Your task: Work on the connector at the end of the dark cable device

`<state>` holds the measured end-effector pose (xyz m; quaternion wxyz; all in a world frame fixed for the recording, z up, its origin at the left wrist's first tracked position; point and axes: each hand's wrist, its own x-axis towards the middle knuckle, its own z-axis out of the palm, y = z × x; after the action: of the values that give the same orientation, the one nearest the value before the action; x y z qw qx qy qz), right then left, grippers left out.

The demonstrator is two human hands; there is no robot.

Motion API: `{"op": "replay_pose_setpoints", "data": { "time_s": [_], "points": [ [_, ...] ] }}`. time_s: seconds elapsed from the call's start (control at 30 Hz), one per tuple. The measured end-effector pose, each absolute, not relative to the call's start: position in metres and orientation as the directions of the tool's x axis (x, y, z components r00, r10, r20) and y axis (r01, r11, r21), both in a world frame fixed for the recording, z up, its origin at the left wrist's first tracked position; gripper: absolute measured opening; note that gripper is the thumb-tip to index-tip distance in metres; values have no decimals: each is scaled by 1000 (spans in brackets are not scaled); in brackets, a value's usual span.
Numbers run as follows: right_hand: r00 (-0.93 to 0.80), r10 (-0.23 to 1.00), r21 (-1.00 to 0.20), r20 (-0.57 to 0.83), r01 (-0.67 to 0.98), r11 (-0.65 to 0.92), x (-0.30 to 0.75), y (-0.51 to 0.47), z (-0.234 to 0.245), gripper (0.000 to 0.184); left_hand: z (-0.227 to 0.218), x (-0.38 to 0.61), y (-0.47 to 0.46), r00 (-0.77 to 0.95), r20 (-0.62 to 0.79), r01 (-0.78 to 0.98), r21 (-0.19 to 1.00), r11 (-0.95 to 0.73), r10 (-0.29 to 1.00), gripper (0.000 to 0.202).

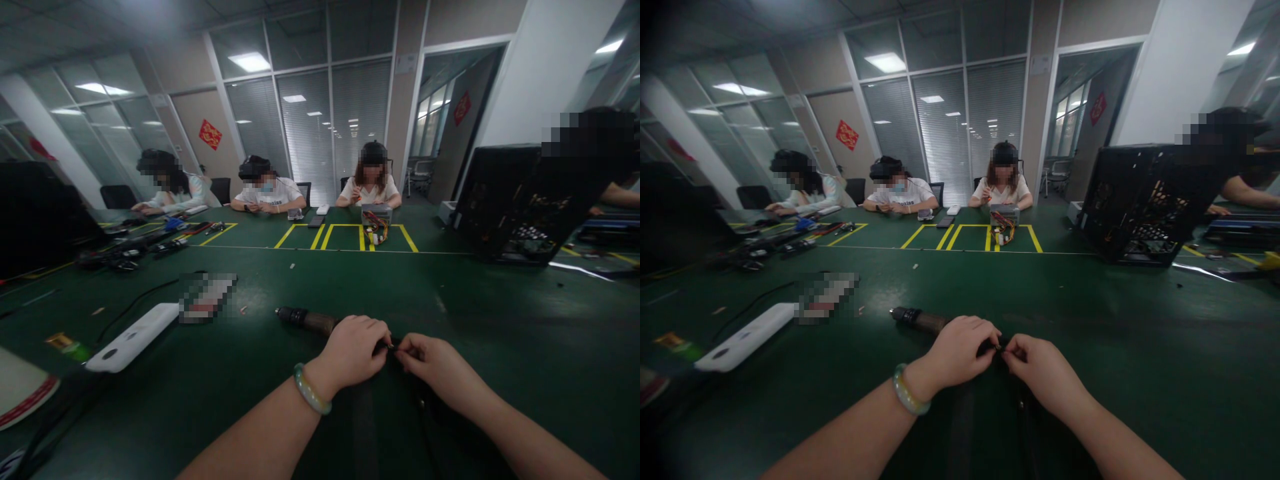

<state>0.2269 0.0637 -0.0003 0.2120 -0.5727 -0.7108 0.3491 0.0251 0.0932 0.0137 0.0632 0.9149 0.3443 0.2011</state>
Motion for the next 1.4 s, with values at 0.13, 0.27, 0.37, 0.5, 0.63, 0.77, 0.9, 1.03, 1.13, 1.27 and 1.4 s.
{"op": "replay_pose_setpoints", "data": {
  "time_s": [0.13, 0.27, 0.37, 0.5, 0.63, 0.77, 0.9, 1.03, 1.13, 1.27, 1.4],
  "points": [
    [-247, 964, -737, -101, 670, 94, 227, 64, 0, 17, 14, 24, 93, 683, 319, 607, 251, -754, 657, 13],
    [-255, 962, -732, -94, 672, 107, 227, 65, -2, 16, 14, 24, 93, 678, 326, 606, 258, -752, 658, 14],
    [-257, 962, -730, -89, 674, 113, 227, 65, -3, 16, 13, 25, 93, 676, 338, 597, 271, -755, 655, 14],
    [-253, 964, -729, -78, 674, 118, 226, 65, -3, 16, 13, 25, 93, 675, 334, 599, 272, -753, 658, 14],
    [-260, 962, -742, -85, 661, 114, 226, 64, -2, 16, 14, 25, 93, 677, 337, 595, 274, -756, 655, 13],
    [-260, 962, -739, -87, 664, 113, 227, 65, -2, 17, 15, 25, 92, 675, 334, 602, 266, -752, 658, 11],
    [-255, 962, -730, -97, 676, 106, 227, 66, -2, 17, 16, 25, 92, 679, 322, 609, 255, -751, 660, 12],
    [-249, 962, -720, -110, 687, 95, 227, 65, 0, 18, 17, 25, 92, 683, 324, 597, 266, -756, 654, 11],
    [-251, 962, -722, -110, 686, 96, 227, 64, 1, 18, 17, 25, 92, 677, 325, 601, 273, -752, 660, 11],
    [-251, 962, -726, -109, 681, 96, 227, 63, 0, 17, 17, 25, 92, 683, 315, 606, 259, -752, 659, 12],
    [-250, 964, -726, -90, 680, 108, 226, 64, -1, 17, 16, 25, 92, 681, 322, 600, 268, -754, 657, 13]
  ]
}}
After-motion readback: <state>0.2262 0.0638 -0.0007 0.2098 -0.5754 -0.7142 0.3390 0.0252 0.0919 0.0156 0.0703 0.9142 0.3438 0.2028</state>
